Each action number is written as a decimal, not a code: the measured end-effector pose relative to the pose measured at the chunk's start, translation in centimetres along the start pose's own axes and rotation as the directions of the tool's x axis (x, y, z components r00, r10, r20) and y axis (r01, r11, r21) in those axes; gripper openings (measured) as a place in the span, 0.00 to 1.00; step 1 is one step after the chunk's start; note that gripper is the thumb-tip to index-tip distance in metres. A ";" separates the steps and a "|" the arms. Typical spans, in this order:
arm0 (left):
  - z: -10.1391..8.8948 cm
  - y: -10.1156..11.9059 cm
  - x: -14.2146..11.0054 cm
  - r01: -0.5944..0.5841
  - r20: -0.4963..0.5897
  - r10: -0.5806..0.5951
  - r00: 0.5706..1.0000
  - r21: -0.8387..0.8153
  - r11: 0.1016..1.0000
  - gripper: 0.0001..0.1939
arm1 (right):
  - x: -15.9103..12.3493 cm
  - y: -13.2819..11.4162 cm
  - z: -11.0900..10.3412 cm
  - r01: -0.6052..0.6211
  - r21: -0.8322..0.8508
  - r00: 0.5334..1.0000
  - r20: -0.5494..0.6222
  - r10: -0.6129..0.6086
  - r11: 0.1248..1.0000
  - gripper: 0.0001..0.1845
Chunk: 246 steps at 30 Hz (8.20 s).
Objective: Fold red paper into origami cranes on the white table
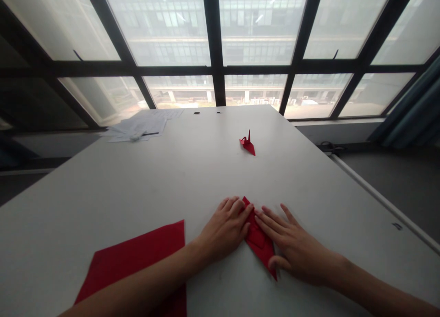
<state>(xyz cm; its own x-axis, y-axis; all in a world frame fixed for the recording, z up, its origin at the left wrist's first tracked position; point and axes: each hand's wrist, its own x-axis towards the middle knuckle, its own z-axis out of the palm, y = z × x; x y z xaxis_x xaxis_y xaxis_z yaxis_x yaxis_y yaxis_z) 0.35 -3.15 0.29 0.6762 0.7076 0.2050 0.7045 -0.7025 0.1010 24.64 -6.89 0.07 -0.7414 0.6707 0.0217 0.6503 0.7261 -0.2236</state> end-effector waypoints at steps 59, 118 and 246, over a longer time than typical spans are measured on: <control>-0.5 0.0 -0.6 -0.191 0.082 0.194 0.978 -0.041 0.981 0.37 | -0.7 -0.4 0.1 -0.099 0.115 0.953 -0.274 0.127 0.988 0.13; -0.2 0.1 -1.0 -0.058 0.082 0.079 0.994 -0.228 0.972 0.35 | -0.6 -0.3 0.9 -0.178 0.127 0.936 -0.286 0.208 0.976 0.16; -1.4 -2.1 -0.5 -0.099 0.017 0.117 0.993 -0.413 0.905 0.17 | 2.0 -0.3 0.3 0.015 0.118 0.981 -0.196 0.008 0.993 0.28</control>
<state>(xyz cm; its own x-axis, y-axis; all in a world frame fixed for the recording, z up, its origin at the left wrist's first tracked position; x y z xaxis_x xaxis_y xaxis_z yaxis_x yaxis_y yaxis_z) -1.78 -2.07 1.37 0.7573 0.6221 0.1987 0.4816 -0.7375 0.4735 22.97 -5.82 -0.12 -0.6891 0.6934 0.2106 0.6147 0.7132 -0.3369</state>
